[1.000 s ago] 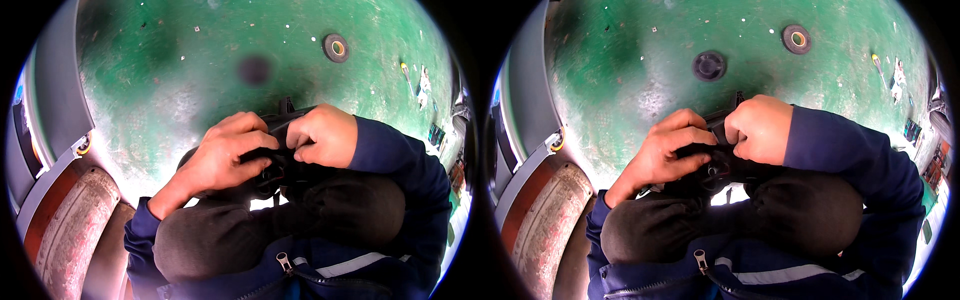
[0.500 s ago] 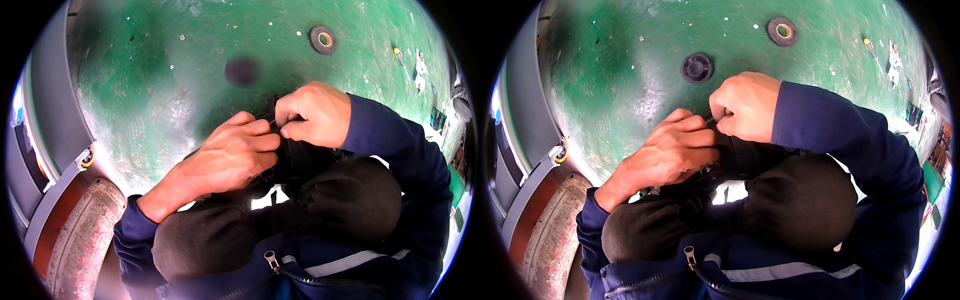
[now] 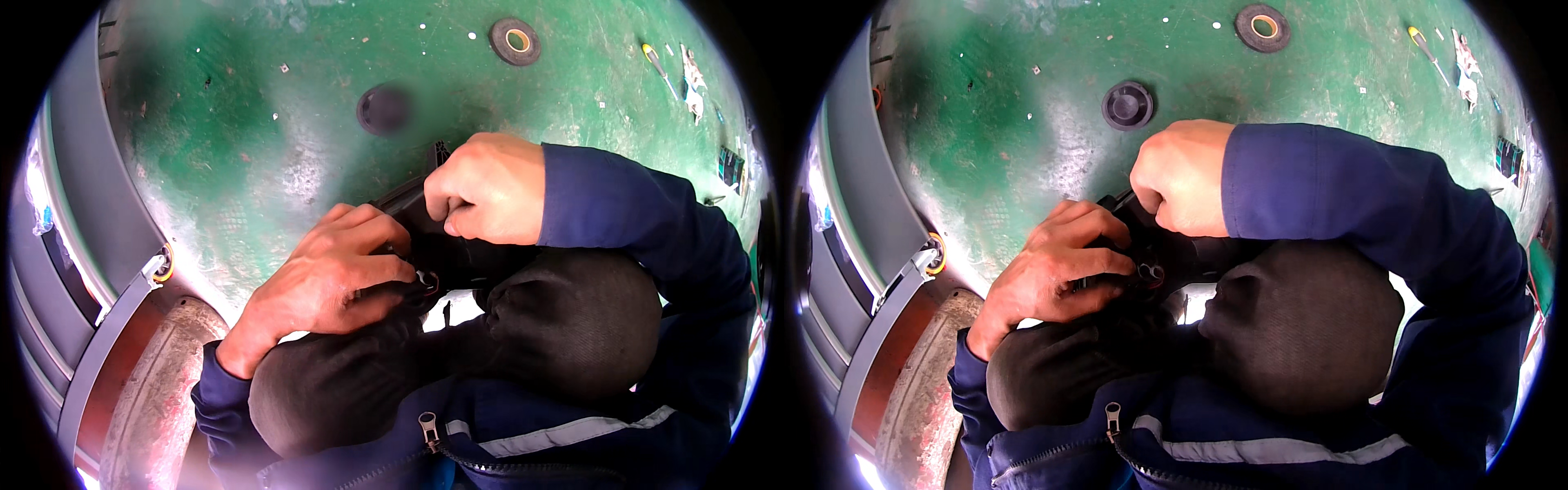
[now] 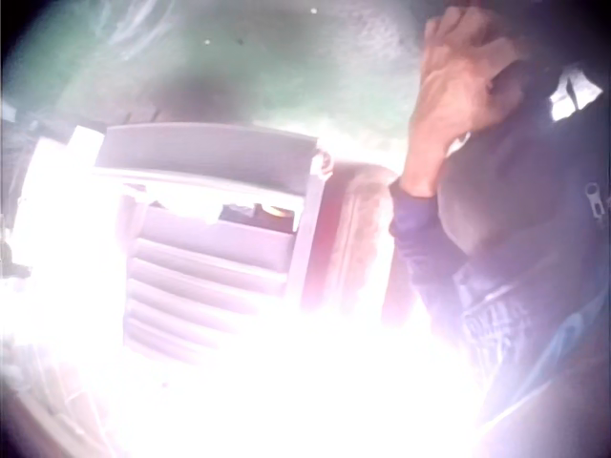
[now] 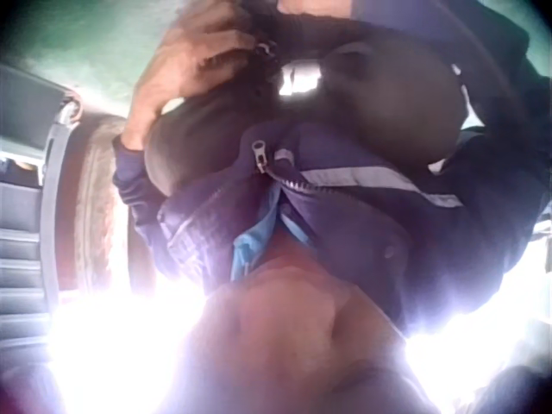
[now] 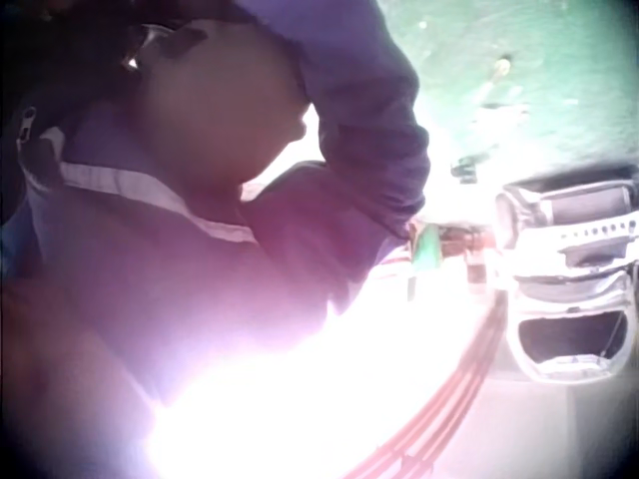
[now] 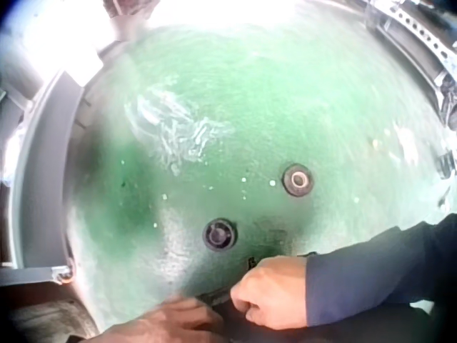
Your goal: The person holds a black plastic automotive part and wraps electrical tape around a wire connector on the part. The person repeatedly tears off pieces of tape and wraps them around the connector, then repositions the part to continue wrapping.
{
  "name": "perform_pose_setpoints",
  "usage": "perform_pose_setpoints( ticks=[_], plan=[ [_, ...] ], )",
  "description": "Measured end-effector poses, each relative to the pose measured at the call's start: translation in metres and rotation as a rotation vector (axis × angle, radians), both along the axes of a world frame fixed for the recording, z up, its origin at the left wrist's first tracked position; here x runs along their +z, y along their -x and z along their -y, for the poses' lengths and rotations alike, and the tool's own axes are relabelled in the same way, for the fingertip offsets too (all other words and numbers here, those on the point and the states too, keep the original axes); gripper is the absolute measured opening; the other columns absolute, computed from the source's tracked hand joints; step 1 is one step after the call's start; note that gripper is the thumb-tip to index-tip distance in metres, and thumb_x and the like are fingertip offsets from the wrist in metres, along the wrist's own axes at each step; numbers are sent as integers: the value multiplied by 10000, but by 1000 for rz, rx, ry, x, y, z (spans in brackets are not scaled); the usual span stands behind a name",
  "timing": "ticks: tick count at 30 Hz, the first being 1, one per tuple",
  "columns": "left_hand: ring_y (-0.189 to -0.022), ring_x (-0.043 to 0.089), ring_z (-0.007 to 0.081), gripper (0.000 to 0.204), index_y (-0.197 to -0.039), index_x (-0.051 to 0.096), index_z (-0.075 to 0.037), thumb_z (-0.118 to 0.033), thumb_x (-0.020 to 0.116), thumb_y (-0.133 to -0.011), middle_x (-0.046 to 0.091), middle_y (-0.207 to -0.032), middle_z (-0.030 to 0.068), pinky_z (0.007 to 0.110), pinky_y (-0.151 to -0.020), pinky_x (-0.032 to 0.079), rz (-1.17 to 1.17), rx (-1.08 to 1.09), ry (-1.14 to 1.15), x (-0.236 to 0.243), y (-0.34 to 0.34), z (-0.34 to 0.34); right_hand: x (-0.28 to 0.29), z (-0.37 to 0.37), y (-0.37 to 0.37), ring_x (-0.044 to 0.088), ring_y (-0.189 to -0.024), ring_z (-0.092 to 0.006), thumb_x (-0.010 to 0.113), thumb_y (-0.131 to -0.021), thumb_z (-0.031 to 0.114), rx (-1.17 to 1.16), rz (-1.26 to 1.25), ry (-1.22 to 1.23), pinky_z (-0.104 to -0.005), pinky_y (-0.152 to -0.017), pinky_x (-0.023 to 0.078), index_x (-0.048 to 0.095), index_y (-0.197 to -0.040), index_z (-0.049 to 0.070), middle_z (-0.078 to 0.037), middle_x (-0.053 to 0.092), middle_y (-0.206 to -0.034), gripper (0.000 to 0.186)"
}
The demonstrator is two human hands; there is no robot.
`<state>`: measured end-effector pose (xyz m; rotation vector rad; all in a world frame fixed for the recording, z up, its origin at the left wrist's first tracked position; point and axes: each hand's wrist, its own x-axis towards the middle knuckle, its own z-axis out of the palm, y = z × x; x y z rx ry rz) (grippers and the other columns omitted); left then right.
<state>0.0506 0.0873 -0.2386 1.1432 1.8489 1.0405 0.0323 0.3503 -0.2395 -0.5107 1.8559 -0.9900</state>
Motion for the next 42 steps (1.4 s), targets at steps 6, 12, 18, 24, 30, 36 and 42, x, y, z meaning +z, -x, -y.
perform_pose_setpoints(
  ticks=[6,12,18,24,30,36,42],
  plan=[
    [-962,613,289,235,-813,719,-70,-278,807,-879,661,-1017,73,419,-828,468,70,61,-27,-9,-4,4,-9,-4,8,715,-791,-354,678,-783,102,-36,-85,42,-455,-738,559,760,-874,13,-178,730,-811,151],
    [-871,644,307,262,-860,714,-26,-270,775,-932,680,-932,98,410,-751,513,146,186,22,-16,-3,-5,-56,-28,75,749,-834,-303,755,-840,138,-78,-384,-283,-431,-768,576,733,-989,-7,-164,774,-902,209],
    [-852,665,190,249,-973,711,14,-234,716,-1001,703,-920,98,335,-780,524,323,503,71,-36,7,-1,-138,-10,95,696,-1125,-377,739,-871,177,48,-388,-604,-469,-976,558,693,-1247,61,-196,736,-1175,396],
    [-843,601,106,299,-1057,709,31,-265,686,-1026,683,-872,42,296,-776,510,366,781,351,-76,6,28,-143,-71,131,699,-1085,-400,617,-875,124,-108,-563,-709,-509,-921,574,704,-1193,135,-182,731,-1147,330],
    [-821,592,98,317,-1071,714,21,-292,687,-1026,676,-849,24,285,-761,505,377,840,397,-93,-6,24,-152,-180,145,641,-1219,-409,897,-740,292,-220,-650,-768,-476,-1024,536,513,-1484,121,-236,631,-1363,855],
    [-736,610,161,271,-1050,715,26,-238,704,-988,678,-797,109,328,-703,512,359,849,368,-91,-8,15,-161,-141,86,554,-1327,-407,920,-695,392,-151,-463,-921,-488,-1083,501,321,-1594,106,-187,493,-1489,1118],
    [-864,626,125,271,-1069,706,32,-231,711,-1001,698,-896,60,303,-803,515,339,893,246,-87,-6,24,-153,-134,84,552,-1296,-404,898,-677,286,-311,-538,-617,-461,-1092,482,367,-1572,94,-169,523,-1431,1059]
  ],
)
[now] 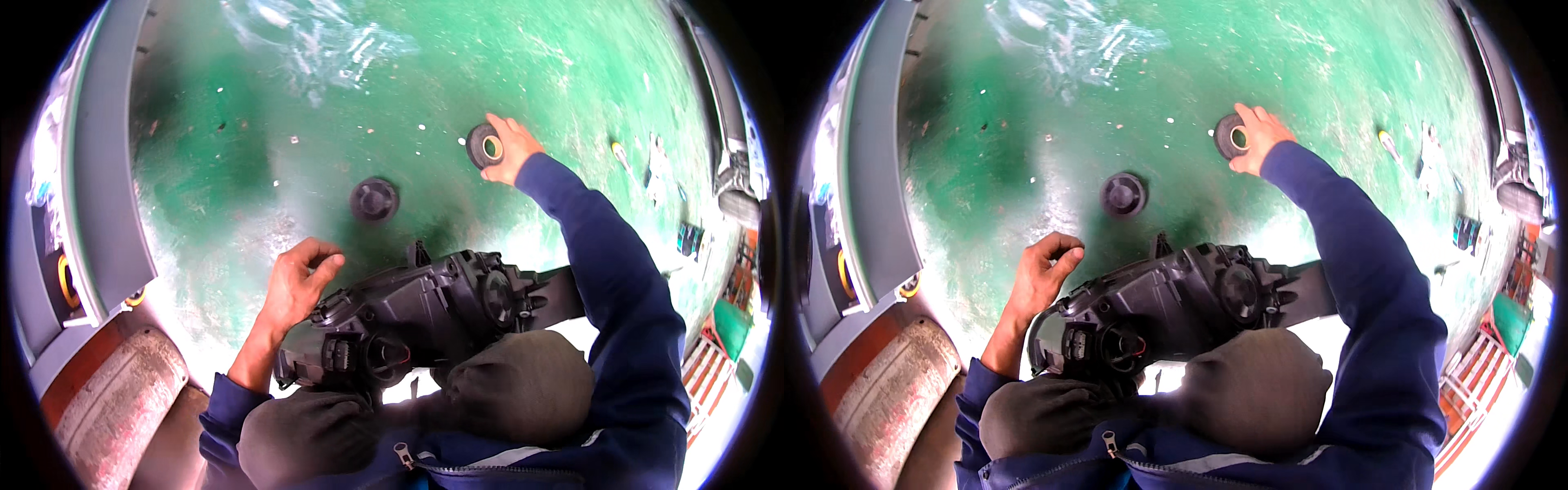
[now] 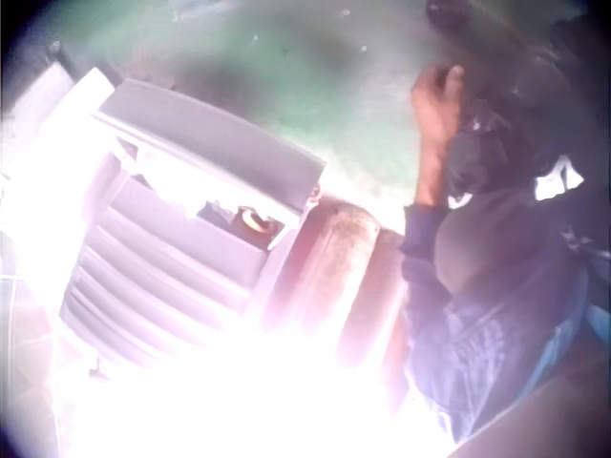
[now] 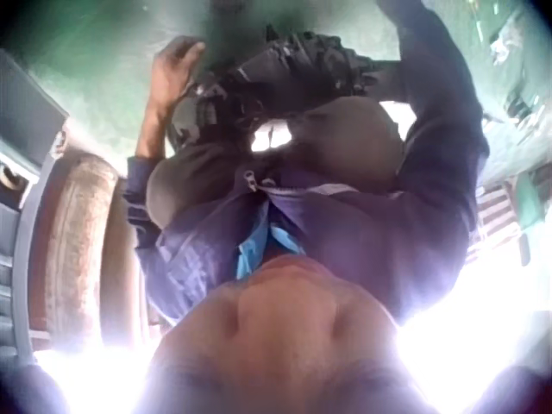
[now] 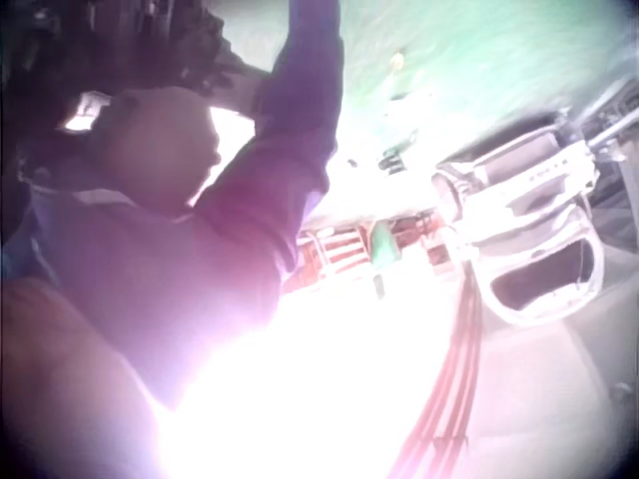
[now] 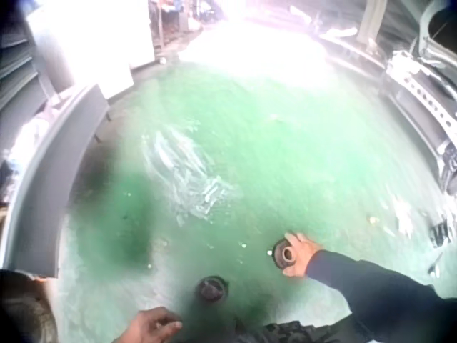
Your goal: The person holds a black plastic automotive part and wraps electrical tape around a wire connector on the part. The person repeatedly tears off pieces of tape and wraps them around the connector, then repositions the part to continue wrapping.
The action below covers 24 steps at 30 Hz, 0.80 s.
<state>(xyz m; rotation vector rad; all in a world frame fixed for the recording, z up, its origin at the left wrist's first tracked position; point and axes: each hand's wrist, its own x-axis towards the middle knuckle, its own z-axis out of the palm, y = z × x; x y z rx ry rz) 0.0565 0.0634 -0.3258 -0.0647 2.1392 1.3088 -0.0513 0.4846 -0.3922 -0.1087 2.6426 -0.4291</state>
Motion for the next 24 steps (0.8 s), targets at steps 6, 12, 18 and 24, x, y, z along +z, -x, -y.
perform_pose_setpoints(
  ticks=[6,12,18,24],
  plan=[
    [-1030,675,148,295,-1188,691,-20,-81,797,-920,711,-1084,44,337,-958,539,-164,133,-362,41,30,-6,114,90,-15,488,-1434,-333,860,-642,159,179,87,731,-482,-1113,469,333,-1604,84,-154,441,-1597,1100],
    [-1082,677,189,721,-1457,489,-79,-19,860,-842,686,-1257,111,355,-913,561,-284,73,-514,93,41,-24,154,136,-27,500,-1433,-355,840,-661,52,317,-81,885,-464,-1107,486,410,-1533,86,-173,456,-1588,973],
    [-1037,694,174,595,-1370,523,-64,42,812,-860,694,-1157,98,340,-877,583,-345,238,-594,91,33,-26,155,157,-28,498,-1430,-404,824,-665,36,288,-204,948,-456,-1126,459,521,-1378,72,-259,442,-1584,776],
    [-1025,712,191,347,-1219,663,2,94,752,-897,677,-1167,116,346,-917,607,-545,279,-567,90,32,-22,169,163,-23,534,-1329,-455,830,-648,108,343,-376,843,-509,-1080,454,705,-1065,47,-290,451,-1560,439]
  ],
)
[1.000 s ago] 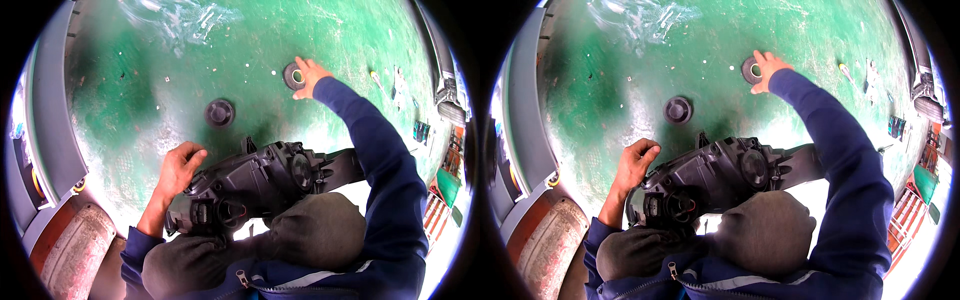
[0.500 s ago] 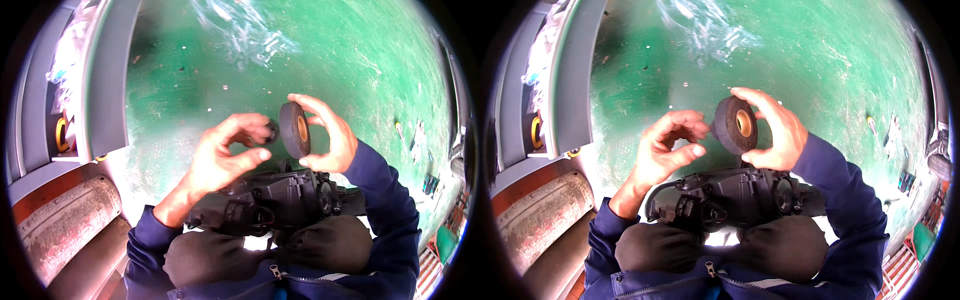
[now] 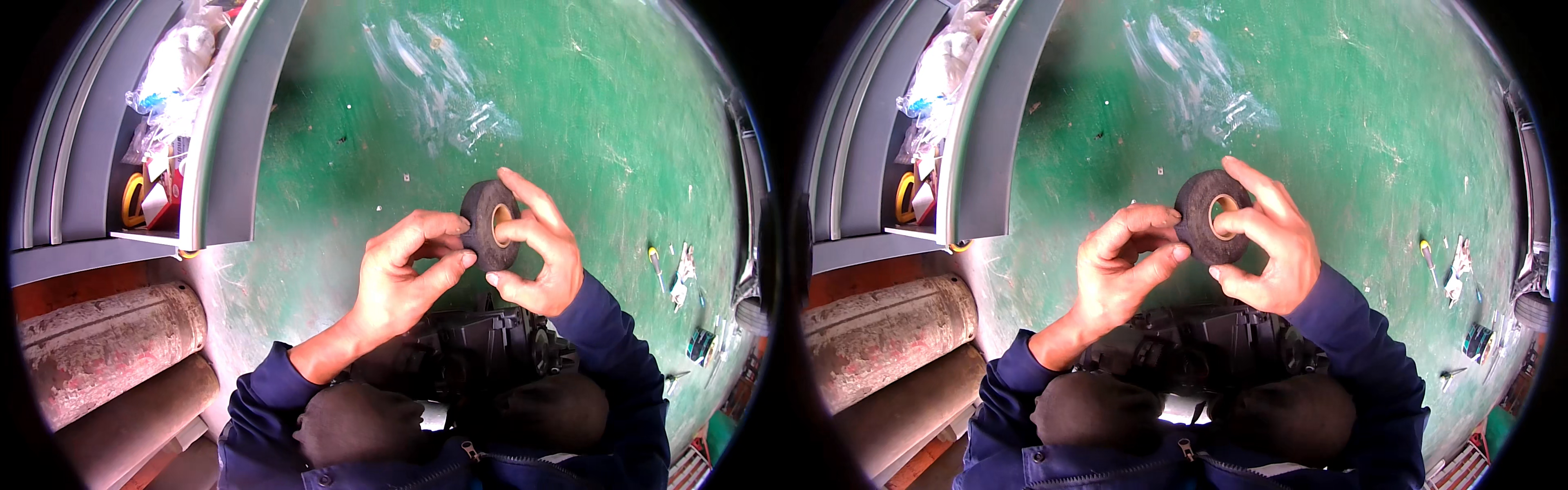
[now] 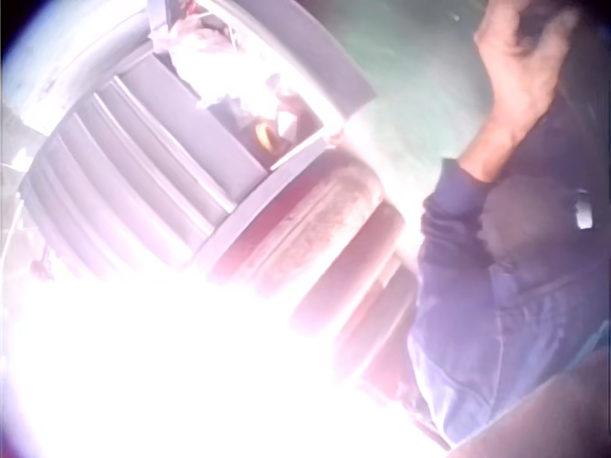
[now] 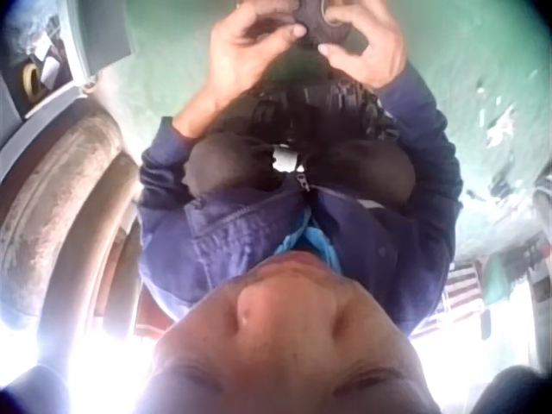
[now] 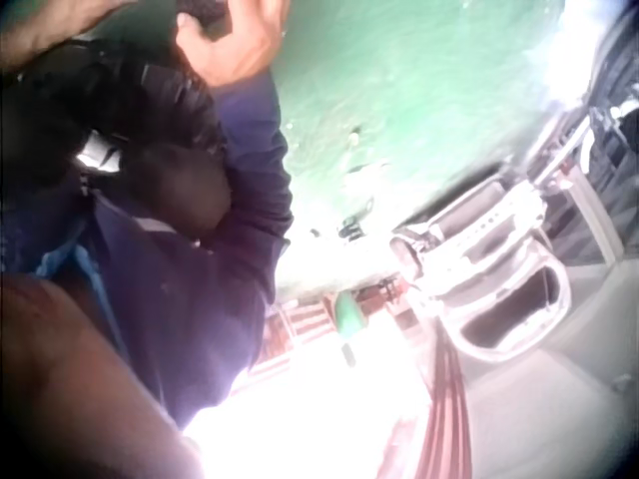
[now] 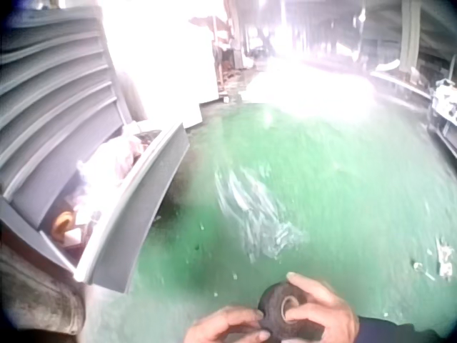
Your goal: The person holds a black plastic automotive part and wraps electrical tape around a wire connector on the part. The person repeatedly tears off pieces of tape and wraps them around the connector, then repositions the part to continue wrapping.
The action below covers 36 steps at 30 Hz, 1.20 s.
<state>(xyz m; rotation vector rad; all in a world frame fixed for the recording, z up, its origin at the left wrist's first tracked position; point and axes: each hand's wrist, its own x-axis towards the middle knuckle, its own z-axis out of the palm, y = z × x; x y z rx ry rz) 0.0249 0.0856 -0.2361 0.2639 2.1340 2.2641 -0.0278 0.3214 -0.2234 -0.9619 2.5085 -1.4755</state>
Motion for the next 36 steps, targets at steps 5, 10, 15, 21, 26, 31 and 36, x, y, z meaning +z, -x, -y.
perform_pose_setpoints(
  ticks=[5,10,15,21,26,31,36],
  plan=[
    [-1020,714,190,254,-1151,709,10,80,744,-909,694,-1164,127,339,-899,614,-66,108,85,0,-1,-2,7,6,-1,554,-1283,-449,835,-616,92,-56,-167,-58,-502,-1042,485,735,-1006,31,-274,489,-1530,407],
    [-953,728,178,187,-1092,728,13,64,736,-913,737,-1083,134,312,-833,619,-135,164,259,3,0,1,10,13,-2,570,-1260,-447,841,-594,59,-68,-291,-93,-499,-985,529,732,-978,36,-261,512,-1510,400],
    [-848,725,158,157,-1023,703,1,70,725,-883,739,-977,109,291,-739,606,-196,167,369,2,3,2,9,14,-4,585,-1228,-444,838,-571,58,-69,-334,-114,-489,-947,552,730,-961,42,-249,531,-1493,405],
    [-701,676,194,222,-946,606,-36,80,728,-800,676,-849,85,321,-613,554,-330,217,534,-9,4,-1,12,19,-7,594,-1202,-431,831,-558,67,-75,-344,-143,-477,-932,555,725,-936,46,-238,543,-1482,394],
    [-658,669,270,319,-950,575,-54,73,751,-717,645,-820,86,370,-550,530,-462,233,618,-13,5,1,9,21,-9,601,-1186,-424,831,-577,73,-88,-261,-116,-472,-930,552,714,-907,35,-240,568,-1452,351],
    [-643,653,248,369,-946,558,-32,126,745,-670,637,-821,96,343,-524,511,-659,253,728,-13,6,2,1,21,-13,610,-1149,-417,835,-598,97,-96,-133,-88,-473,-915,552,714,-898,29,-239,590,-1422,331],
    [-651,655,252,385,-944,561,-24,145,746,-652,647,-833,108,338,-532,515,-657,239,744,-19,1,1,-4,23,-16,612,-1137,-413,836,-608,113,-122,-103,-114,-476,-911,553,713,-886,22,-227,605,-1395,317]
  ],
)
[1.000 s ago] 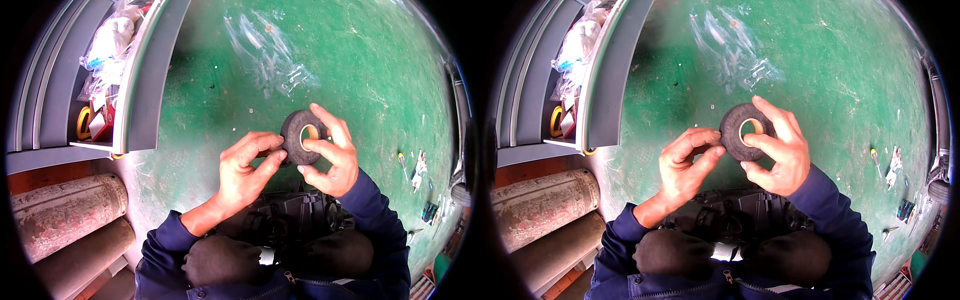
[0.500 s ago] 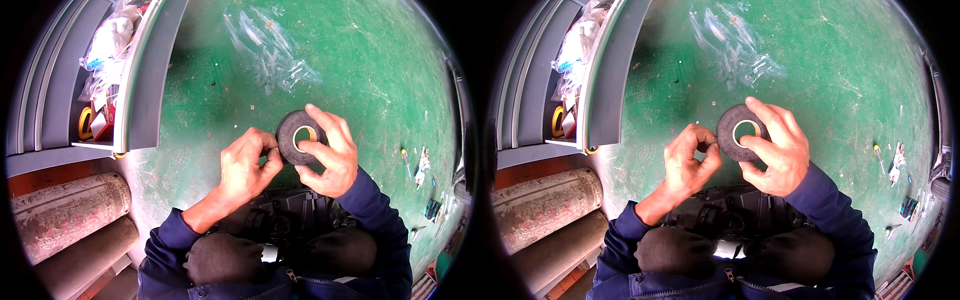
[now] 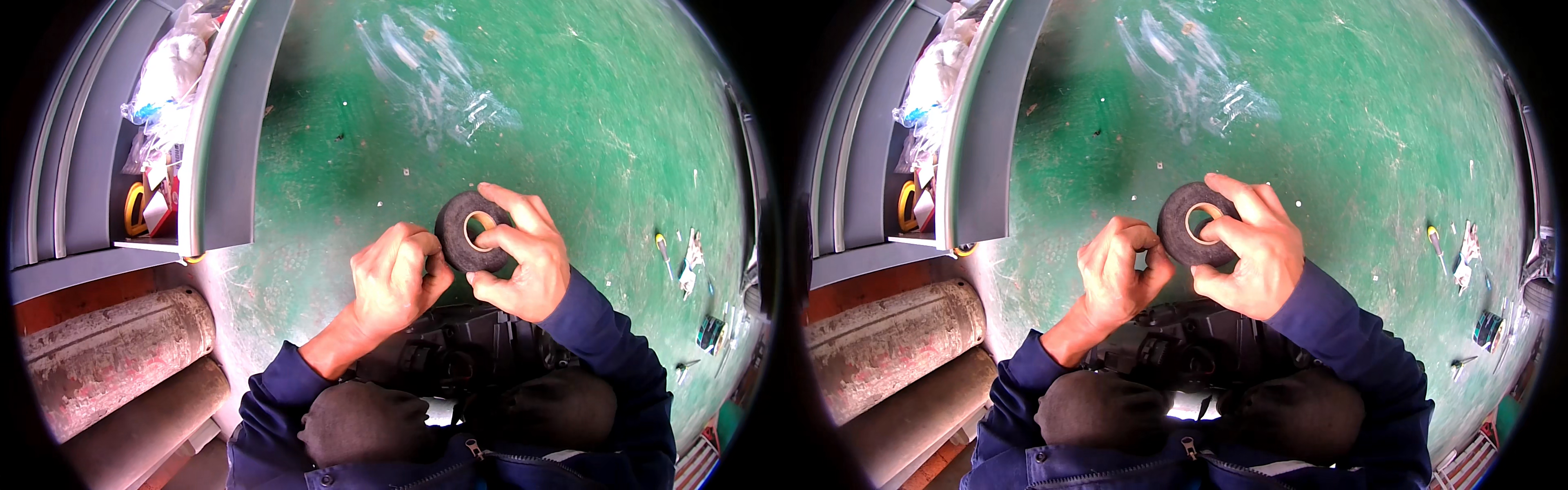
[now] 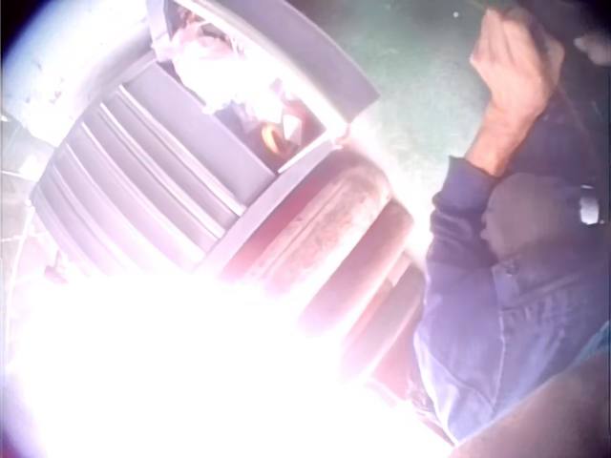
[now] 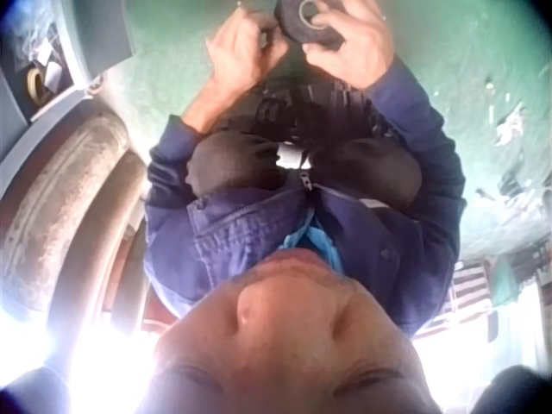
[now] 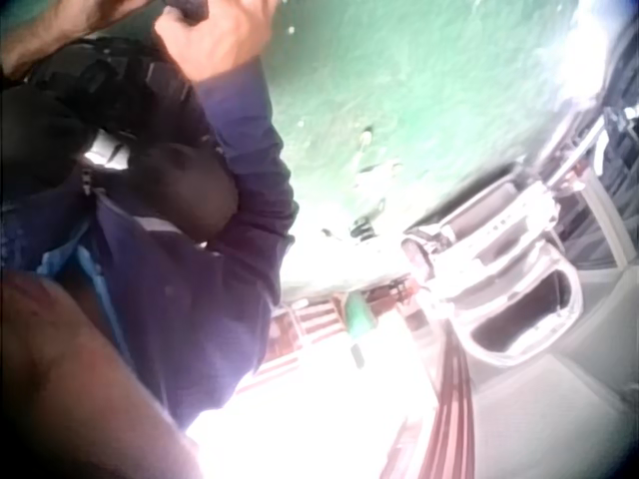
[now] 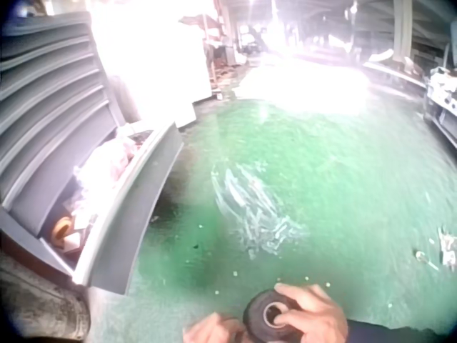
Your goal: The person holds a black plastic automotive part and wraps electrical tape around a wire connector on the part. The person repeatedly tears off pieces of tape and wraps them around the connector, then repositions the part to continue wrapping.
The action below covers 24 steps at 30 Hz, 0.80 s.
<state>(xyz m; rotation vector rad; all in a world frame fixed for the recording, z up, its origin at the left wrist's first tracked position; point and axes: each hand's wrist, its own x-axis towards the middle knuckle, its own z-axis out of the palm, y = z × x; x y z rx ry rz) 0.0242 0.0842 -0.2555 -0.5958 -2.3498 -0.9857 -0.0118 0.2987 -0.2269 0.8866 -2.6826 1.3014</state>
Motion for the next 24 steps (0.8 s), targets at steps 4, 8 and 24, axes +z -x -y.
perform_pose_setpoints(
  ticks=[4,8,24],
  plan=[
    [-683,662,244,356,-991,577,-18,127,745,-712,653,-863,122,330,-578,532,50,-41,-52,2,-8,-5,-3,-1,3,605,-1149,-419,839,-621,122,-57,-16,-54,-473,-931,548,708,-897,9,-221,610,-1382,326],
    [-778,669,206,293,-1095,573,2,67,719,-849,663,-980,145,309,-686,560,152,-44,-209,2,-11,0,-2,-7,7,605,-1155,-407,841,-645,138,-45,6,-46,-470,-955,538,704,-908,3,-210,607,-1395,326],
    [-938,708,252,399,-1086,748,-41,147,668,-743,691,-1097,114,356,-762,584,386,-368,-240,29,3,19,-10,-26,19,653,-982,-164,568,-1039,403,266,1152,389,-327,-922,488,739,-1024,-27,-88,741,-1015,462]
  ],
)
